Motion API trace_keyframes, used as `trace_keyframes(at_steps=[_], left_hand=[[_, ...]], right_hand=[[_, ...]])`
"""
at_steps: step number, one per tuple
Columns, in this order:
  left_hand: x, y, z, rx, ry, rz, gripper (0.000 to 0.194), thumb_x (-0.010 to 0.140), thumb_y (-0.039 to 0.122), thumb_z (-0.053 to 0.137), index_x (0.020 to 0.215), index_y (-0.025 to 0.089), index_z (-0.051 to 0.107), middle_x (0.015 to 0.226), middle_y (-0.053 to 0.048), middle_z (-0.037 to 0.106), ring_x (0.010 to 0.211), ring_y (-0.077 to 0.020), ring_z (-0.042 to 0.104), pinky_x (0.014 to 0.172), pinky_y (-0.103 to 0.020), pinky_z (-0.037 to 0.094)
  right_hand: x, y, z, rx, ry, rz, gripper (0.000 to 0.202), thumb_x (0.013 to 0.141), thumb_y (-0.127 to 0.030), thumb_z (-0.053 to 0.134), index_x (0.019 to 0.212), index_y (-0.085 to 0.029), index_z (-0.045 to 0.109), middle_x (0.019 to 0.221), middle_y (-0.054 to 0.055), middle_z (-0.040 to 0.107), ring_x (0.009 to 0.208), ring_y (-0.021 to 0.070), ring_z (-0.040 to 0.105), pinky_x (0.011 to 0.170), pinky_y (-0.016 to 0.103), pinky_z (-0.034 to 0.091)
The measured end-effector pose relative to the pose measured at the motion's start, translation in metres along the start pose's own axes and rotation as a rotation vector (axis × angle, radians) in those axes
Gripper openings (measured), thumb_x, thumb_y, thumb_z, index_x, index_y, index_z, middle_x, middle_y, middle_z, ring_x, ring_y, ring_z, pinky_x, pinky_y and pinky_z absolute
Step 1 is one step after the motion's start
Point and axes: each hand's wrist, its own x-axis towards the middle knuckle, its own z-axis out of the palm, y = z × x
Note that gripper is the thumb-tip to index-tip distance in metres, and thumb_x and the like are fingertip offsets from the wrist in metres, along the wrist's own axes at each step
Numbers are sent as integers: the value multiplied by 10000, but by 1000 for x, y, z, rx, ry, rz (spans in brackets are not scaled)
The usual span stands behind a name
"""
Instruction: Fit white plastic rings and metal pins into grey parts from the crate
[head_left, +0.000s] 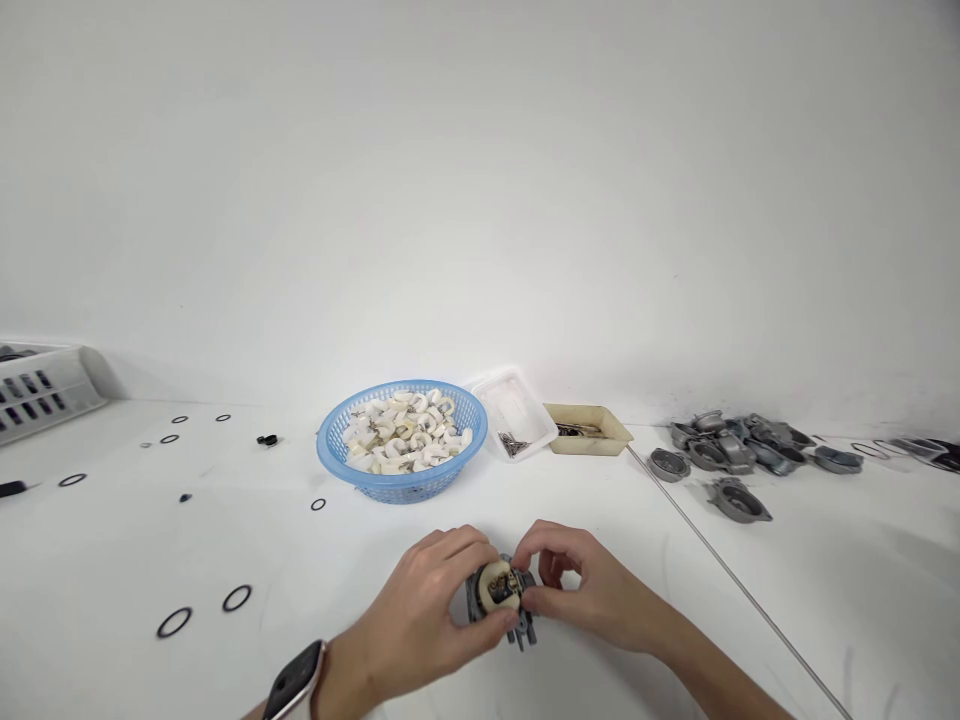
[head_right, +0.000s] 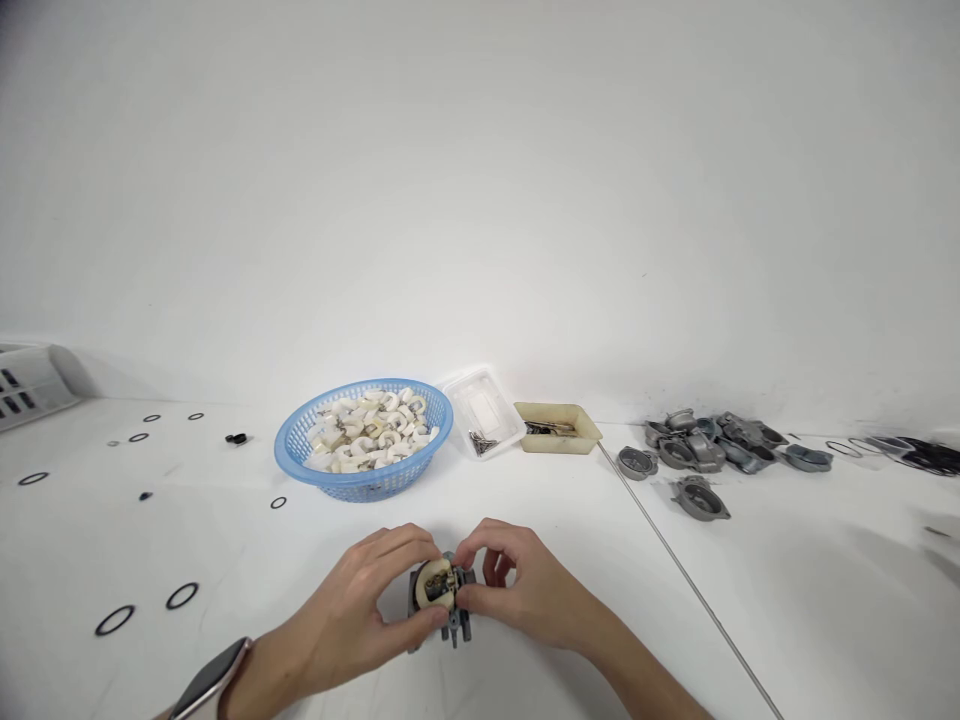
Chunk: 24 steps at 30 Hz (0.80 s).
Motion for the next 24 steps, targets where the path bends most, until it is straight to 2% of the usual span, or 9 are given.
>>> trace_keyframes(at_steps=[4,7,10,13,16,20,24], left_hand=[[1,0,0,-8,-2,-1,171,877,238,723,1020,254,630,952,16,653,850,-189,613,782,-325,445],[1,0,-1,-3,-15,-14,188,871,255,728,1036,258,637,970,13,659,853,-198,618,783,-333,451],[1,0,-5,-14,-10,-19,203,909,339,690,1090,262,637,1010,-7,667,894,-225,625,812,-354,463],[-1,-1,-10,-71,26,-2,241,1030,431,502,1148,259,622,1065,-34,669,961,-240,630,858,-365,478],[-1,-4,-13,-112,54,2,304,1083,437,380,1145,255,616,1079,-42,673,987,-234,636,879,-346,491],[-1,-11,-12,-111,63,-3,291,1085,431,397,1150,255,620,1083,-45,685,992,-228,655,864,-303,521],[-1,-21,-9,-59,121,59,279,1070,419,425,1166,258,632,1101,-47,707,981,-225,686,834,-262,557]], right_hand=[[-2,1,-2,2,-32,-3,202,804,-210,760,994,-264,720,994,-15,630,750,140,536,748,310,460],[-4,1,-2,-31,-58,-5,387,756,-195,796,1113,-302,691,1045,-18,589,799,154,544,767,317,480],[-6,1,1,-95,-65,-78,659,666,-176,878,1250,-356,633,1175,-11,573,1000,207,560,899,350,481],[-4,5,7,-101,-67,-176,831,637,-157,911,1358,-377,560,1292,-3,569,1153,237,549,1024,372,443],[0,10,13,-119,-32,-242,868,632,-180,922,1391,-360,543,1248,7,592,1116,233,579,996,362,467],[4,12,17,-155,10,-322,869,593,-319,943,1380,-306,574,1196,33,627,1087,255,621,960,367,493],[8,13,17,-213,57,-338,839,572,-454,943,1332,-285,631,1117,39,688,1013,260,657,917,363,508]])
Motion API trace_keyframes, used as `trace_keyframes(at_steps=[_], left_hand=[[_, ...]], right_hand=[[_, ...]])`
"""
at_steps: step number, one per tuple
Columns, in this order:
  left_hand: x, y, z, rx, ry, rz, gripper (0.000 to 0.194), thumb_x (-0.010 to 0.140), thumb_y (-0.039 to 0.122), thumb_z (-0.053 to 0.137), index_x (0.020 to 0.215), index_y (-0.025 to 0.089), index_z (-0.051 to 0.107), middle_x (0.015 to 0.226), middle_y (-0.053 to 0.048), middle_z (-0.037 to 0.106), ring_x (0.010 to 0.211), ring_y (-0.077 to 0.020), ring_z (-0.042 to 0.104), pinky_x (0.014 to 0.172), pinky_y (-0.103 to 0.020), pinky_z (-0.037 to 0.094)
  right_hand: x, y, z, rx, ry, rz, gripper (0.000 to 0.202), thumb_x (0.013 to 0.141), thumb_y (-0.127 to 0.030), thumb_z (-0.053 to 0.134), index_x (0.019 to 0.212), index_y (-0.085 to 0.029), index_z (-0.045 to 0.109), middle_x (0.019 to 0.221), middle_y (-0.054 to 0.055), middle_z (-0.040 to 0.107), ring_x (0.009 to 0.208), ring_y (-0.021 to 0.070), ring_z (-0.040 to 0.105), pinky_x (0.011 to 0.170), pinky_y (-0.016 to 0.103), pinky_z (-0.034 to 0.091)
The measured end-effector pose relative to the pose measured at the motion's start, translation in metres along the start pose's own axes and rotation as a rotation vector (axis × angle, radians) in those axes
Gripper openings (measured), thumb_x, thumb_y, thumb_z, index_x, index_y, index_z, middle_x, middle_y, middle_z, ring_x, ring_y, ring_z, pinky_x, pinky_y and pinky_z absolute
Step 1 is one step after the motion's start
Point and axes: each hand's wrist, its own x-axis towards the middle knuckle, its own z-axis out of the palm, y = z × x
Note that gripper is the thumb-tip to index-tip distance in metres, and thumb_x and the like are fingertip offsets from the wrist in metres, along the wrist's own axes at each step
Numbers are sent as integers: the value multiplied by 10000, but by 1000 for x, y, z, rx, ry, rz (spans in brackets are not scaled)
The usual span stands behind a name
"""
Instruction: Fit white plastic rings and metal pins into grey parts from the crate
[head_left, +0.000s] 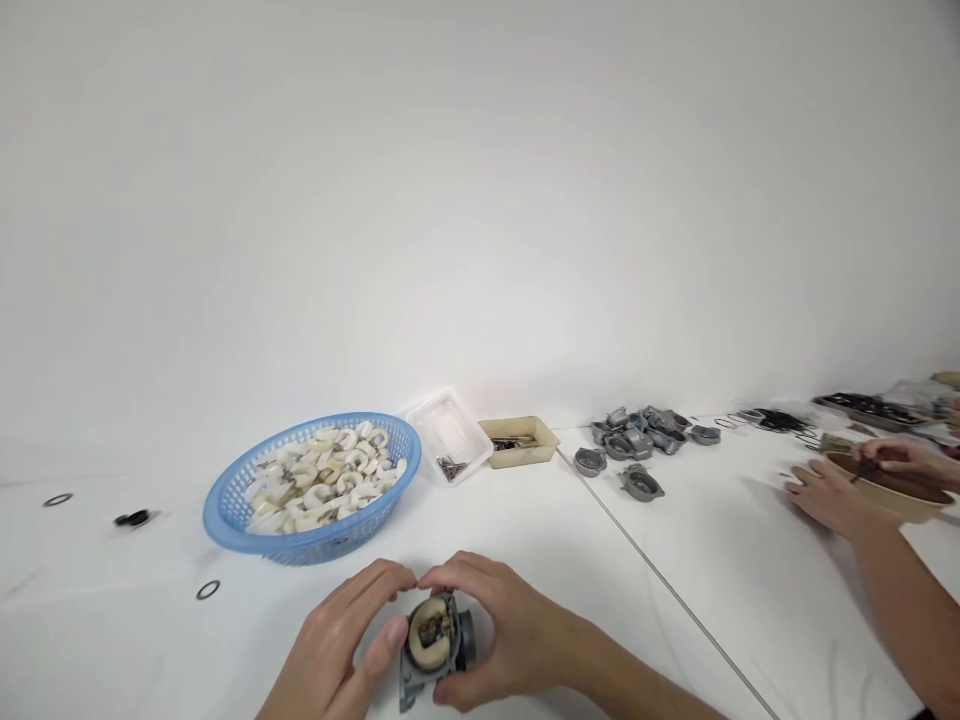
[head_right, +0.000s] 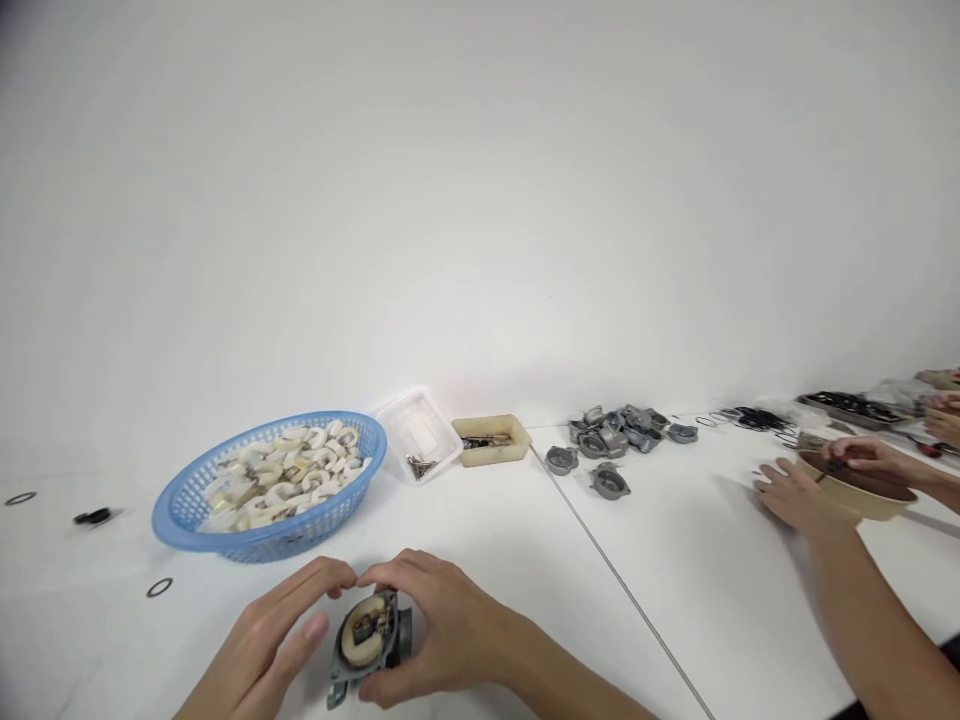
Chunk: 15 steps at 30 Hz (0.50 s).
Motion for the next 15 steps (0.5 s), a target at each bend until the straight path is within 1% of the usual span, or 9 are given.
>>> trace_keyframes(at_steps=[2,4,5,7,9,11,13,15], left_hand=[[0,-4,1,32,35,29,261,1062,415,441,1138,269,644,1076,-33,718,957,-214,701,814,-241,568],[-1,-6,1,59,59,44,255,1058,426,450,1097,275,652,1041,-21,726,929,-203,712,780,-223,575],[-1,-6,0,73,68,39,260,1058,434,450,1083,276,655,1032,-18,728,919,-200,716,766,-218,577],[-1,-7,1,100,84,18,276,1059,450,449,1069,276,662,1040,-19,733,909,-197,721,755,-215,582],[-1,-7,1,122,85,0,285,1060,459,450,1068,277,670,1059,-20,736,912,-197,726,761,-219,585],[-1,-9,3,133,68,15,292,1063,462,447,1074,281,675,1064,-18,739,905,-195,730,756,-223,589],[0,-10,5,152,66,57,291,1066,464,448,1095,290,680,1064,-14,748,909,-194,737,760,-227,595],[1,-9,5,184,76,118,288,1067,466,456,1108,299,687,1054,-6,762,902,-191,749,762,-227,601]], right_hand=[[1,4,-3,-5,22,-10,786,574,-452,949,1289,-279,672,1072,36,717,959,248,674,885,350,518],[2,10,-12,-1,82,-5,738,558,-411,962,1238,-269,712,1056,33,743,926,237,692,870,338,531],[2,13,-19,-6,132,13,715,549,-385,967,1212,-262,728,1056,33,753,925,235,699,871,338,539],[1,22,-40,-32,259,70,651,570,-349,957,1175,-244,743,1080,42,760,954,242,707,884,353,556],[-2,33,-69,-60,402,130,592,650,-368,919,1190,-222,726,1146,70,749,1024,262,701,909,398,569],[-9,45,-103,-89,558,198,601,723,-425,880,1252,-218,684,1204,93,733,1098,285,688,942,453,574],[-21,58,-140,-120,741,270,643,741,-481,867,1280,-204,650,1232,111,721,1143,294,676,1028,496,536],[-40,67,-177,-150,894,363,596,796,-503,834,1264,-185,645,1228,128,716,1130,292,685,1026,501,541]])
